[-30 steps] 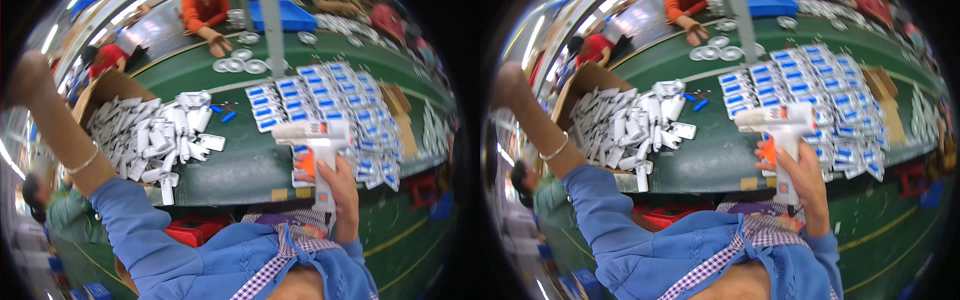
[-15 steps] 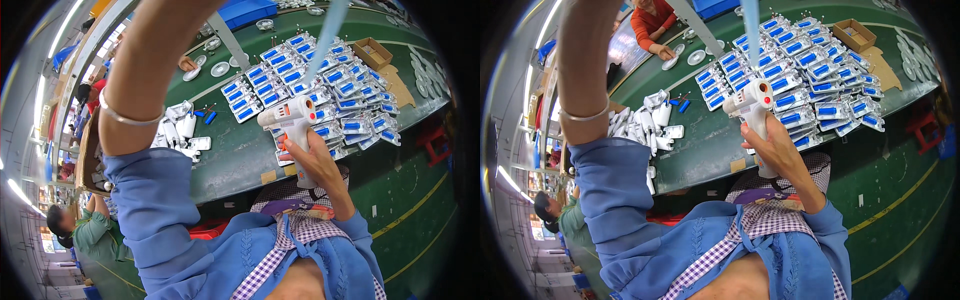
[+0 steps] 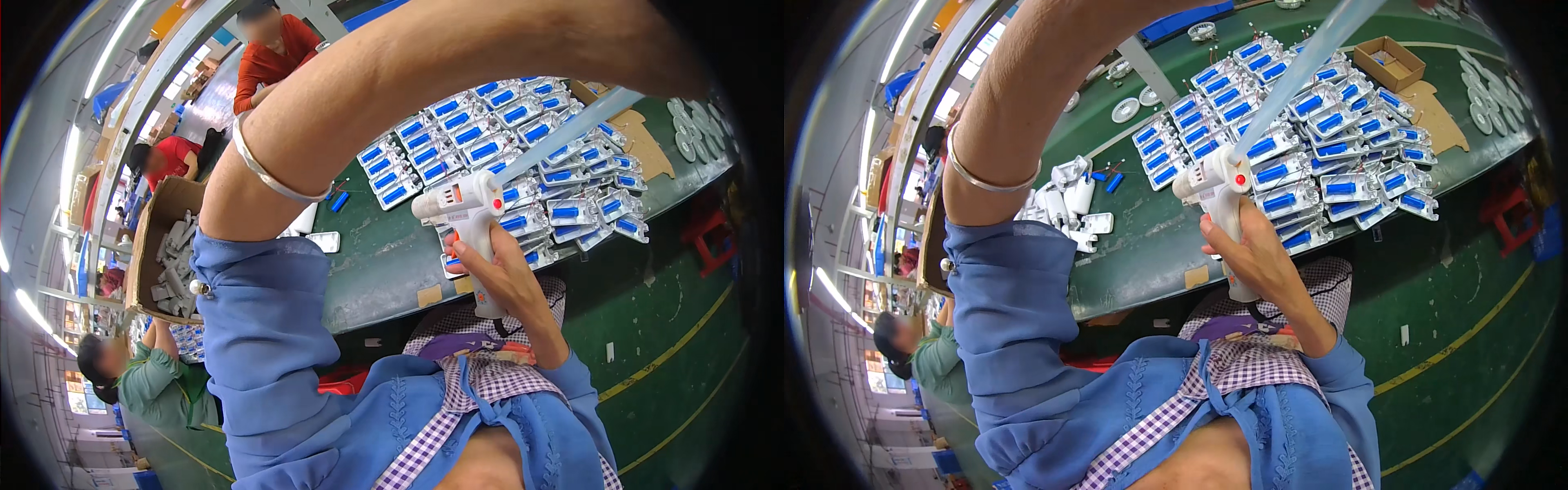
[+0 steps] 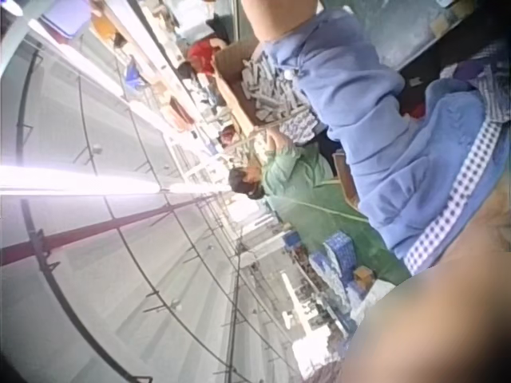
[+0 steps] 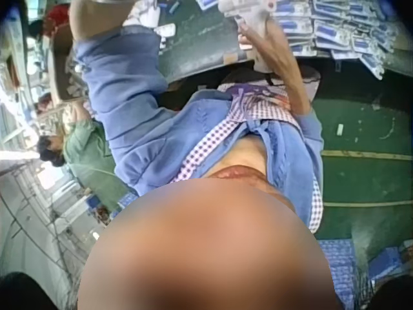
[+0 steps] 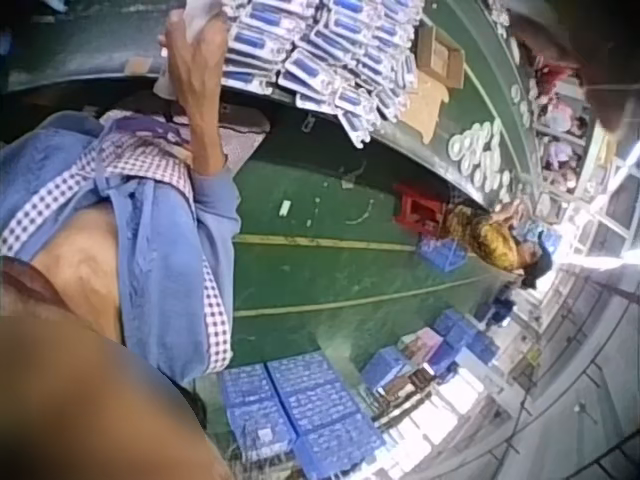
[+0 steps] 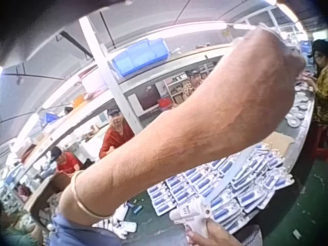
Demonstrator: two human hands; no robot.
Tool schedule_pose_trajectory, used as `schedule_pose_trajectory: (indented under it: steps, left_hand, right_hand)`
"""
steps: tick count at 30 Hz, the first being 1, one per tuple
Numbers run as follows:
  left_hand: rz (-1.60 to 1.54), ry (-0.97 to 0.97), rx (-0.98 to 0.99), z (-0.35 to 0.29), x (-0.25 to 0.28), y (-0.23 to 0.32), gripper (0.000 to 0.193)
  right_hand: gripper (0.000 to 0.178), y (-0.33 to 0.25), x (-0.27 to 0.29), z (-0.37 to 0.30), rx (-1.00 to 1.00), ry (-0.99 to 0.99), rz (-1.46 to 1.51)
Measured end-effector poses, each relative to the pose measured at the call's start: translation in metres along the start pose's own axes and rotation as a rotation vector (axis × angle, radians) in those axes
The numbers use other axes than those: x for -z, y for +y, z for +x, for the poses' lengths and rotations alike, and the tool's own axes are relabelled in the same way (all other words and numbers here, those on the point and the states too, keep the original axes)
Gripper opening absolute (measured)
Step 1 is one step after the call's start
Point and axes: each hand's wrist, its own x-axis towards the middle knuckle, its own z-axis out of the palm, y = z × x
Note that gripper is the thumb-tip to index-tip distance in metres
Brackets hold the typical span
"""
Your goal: The recorder is assembling electronic units by applying hot glue to plastic cases and then inserting blue batteries into them.
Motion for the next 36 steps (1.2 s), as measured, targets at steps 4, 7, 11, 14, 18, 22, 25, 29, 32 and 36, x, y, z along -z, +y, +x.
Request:
schedule_pose_trajectory:
  steps: [4, 7, 11, 14, 18, 22, 25, 29, 32, 36]
  left_hand:
    - [-0.767, -0.097, 0.172, 0.013, -0.017, 0.013, 0.012]
    - [-1.416, 0.058, 0.458, 0.024, -0.038, 0.054, 0.031]
    - [-1.734, -0.155, 0.295, -0.020, -0.033, 0.064, 0.020]
    - [-1.768, -0.062, 0.392, -0.019, -0.024, 0.076, 0.016]
    - [-1.455, 0.133, 0.508, -0.022, -0.008, 0.101, 0.010]
    - [-1.688, 0.011, 0.435, -0.029, -0.013, 0.109, 0.028]
    - [-1.746, -0.155, 0.615, -0.036, -0.028, 0.085, 0.010]
    - [-1.778, 0.017, 0.474, -0.054, -0.020, 0.109, 0.012]
    - [-1.415, 0.001, 0.706, -0.061, -0.016, 0.117, 0.014]
    - [-1.761, 0.144, 0.643, -0.076, -0.014, 0.122, 0.013]
  right_hand:
    - [0.040, -0.002, 0.006, 0.000, 0.029, -0.001, -0.044]
    - [0.036, 0.015, 0.016, -0.002, 0.158, 0.030, -0.159]
    - [0.028, 0.006, 0.009, -0.004, -0.004, -0.081, 0.036]
    - [0.033, 0.003, 0.013, -0.013, -0.037, -0.006, 0.123]
    - [0.029, 0.011, 0.015, -0.010, 0.218, 0.054, -0.038]
    - [0.031, 0.004, 0.010, -0.006, 0.015, -0.033, 0.196]
    - [0.030, 0.002, 0.007, -0.006, -0.083, -0.042, 0.251]
    - [0.037, 0.000, 0.004, -0.006, -0.161, -0.088, 0.174]
    - [0.031, -0.009, -0.002, -0.008, -0.170, -0.071, 0.201]
    - [0.034, 0.006, -0.005, -0.009, -0.158, -0.125, 0.191]
